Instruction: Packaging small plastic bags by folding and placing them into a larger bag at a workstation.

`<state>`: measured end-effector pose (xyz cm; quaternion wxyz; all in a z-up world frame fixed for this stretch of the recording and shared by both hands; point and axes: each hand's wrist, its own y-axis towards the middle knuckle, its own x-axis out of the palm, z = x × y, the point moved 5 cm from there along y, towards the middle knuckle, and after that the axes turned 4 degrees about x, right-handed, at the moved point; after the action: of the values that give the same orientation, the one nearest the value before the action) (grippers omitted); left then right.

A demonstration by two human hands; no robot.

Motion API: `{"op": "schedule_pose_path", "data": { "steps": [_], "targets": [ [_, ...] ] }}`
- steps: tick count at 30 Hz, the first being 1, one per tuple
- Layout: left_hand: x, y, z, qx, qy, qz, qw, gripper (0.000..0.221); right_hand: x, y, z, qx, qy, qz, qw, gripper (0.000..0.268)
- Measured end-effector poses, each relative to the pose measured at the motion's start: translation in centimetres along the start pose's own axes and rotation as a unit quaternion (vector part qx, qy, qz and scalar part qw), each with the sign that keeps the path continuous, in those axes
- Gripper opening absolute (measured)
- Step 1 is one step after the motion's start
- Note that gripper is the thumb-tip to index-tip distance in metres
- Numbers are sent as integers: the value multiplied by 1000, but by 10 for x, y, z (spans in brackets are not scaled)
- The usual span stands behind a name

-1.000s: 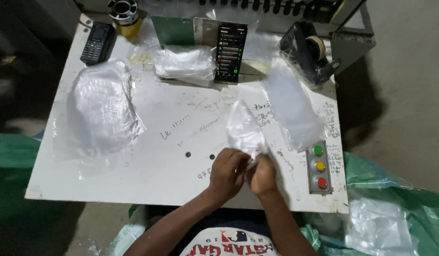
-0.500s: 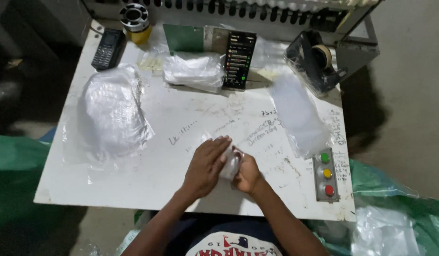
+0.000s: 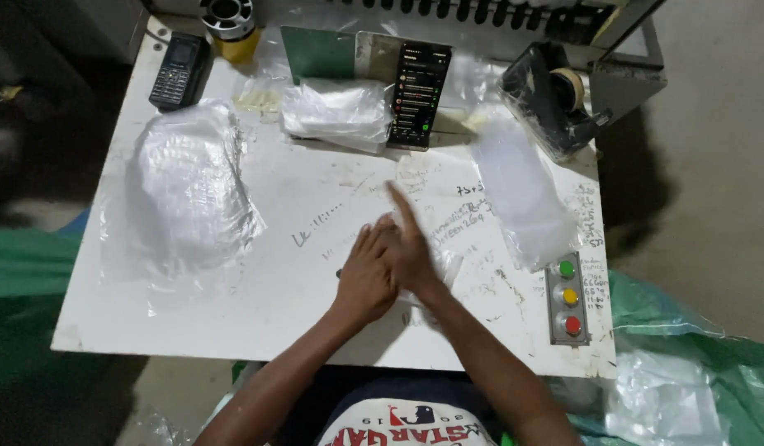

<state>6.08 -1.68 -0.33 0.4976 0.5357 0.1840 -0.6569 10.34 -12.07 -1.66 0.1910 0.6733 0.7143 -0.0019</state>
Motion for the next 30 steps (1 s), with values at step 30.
{"op": "schedule_pose_path", "data": {
  "steps": [30],
  "targets": [
    [-6,-21,32,-335,-727,60,596,15,-93,-118,30,433,200,-147,867,31]
  ]
}}
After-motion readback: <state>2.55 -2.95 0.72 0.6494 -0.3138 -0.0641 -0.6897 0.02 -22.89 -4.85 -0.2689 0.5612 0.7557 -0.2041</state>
